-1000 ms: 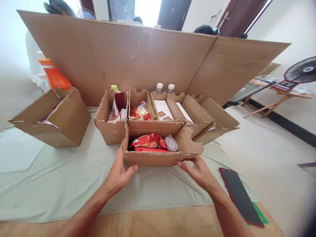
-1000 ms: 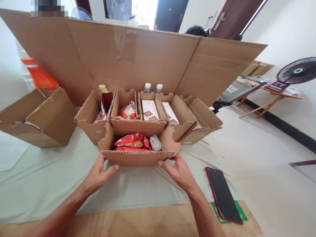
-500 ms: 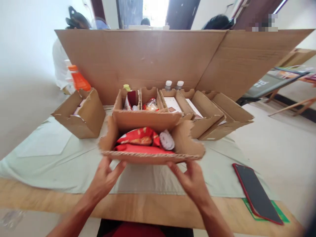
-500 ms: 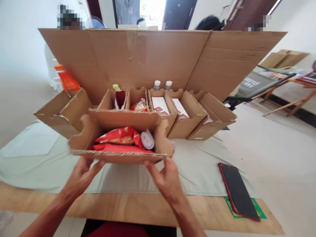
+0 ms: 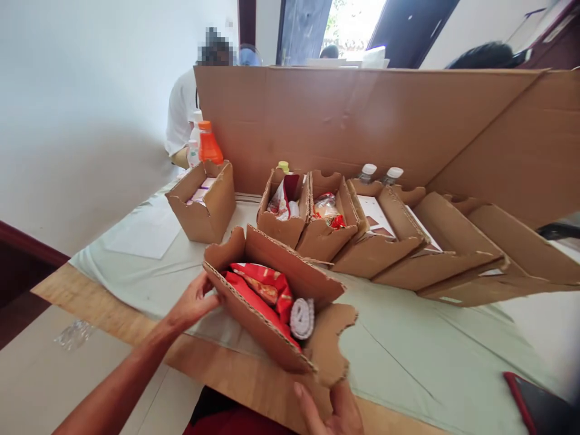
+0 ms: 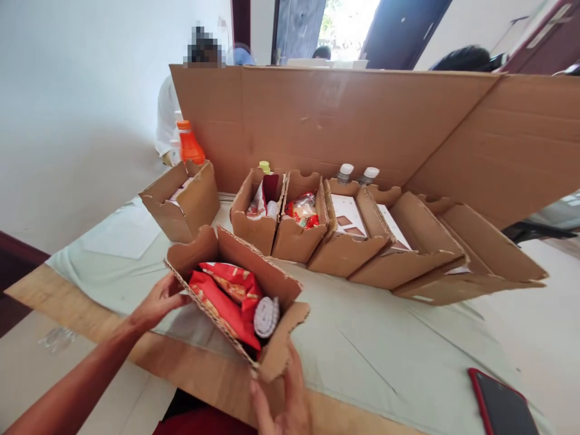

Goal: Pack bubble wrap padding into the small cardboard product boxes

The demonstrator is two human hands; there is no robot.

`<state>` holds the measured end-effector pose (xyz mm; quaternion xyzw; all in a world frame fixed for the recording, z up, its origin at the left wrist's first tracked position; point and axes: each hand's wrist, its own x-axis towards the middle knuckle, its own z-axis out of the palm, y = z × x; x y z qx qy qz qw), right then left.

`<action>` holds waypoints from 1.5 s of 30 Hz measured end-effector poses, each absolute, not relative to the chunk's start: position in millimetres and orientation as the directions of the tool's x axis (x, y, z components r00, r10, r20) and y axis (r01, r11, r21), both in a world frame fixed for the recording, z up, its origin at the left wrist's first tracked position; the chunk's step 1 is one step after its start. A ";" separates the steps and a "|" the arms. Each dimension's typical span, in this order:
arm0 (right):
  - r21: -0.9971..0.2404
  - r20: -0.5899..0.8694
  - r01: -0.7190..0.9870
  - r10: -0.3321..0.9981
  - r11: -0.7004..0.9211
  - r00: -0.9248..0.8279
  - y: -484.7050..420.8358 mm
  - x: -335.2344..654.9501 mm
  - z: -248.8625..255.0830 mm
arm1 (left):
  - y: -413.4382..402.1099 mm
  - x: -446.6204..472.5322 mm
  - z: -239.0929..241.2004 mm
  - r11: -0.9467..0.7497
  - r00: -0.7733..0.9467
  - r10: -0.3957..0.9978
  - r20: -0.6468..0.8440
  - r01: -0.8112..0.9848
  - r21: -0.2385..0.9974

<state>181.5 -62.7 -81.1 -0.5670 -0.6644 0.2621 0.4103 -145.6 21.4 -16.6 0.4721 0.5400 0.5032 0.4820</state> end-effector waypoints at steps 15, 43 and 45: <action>-0.886 0.097 0.417 0.962 0.200 -0.254 39.2 115.8 -76.3 | -1.0 -109.9 -48.7 -0.084 -0.327 0.941 0.084 0.012 0.996; -0.903 0.246 0.286 0.932 0.321 -0.267 72.3 63.6 -119.4 | 90.1 -146.6 -44.0 -0.016 -0.365 0.876 0.316 0.632 0.775; -0.896 0.251 0.297 0.929 0.329 -0.271 73.6 63.5 -118.7 | 101.9 -140.5 -45.7 -0.070 -0.299 0.902 0.312 0.612 0.788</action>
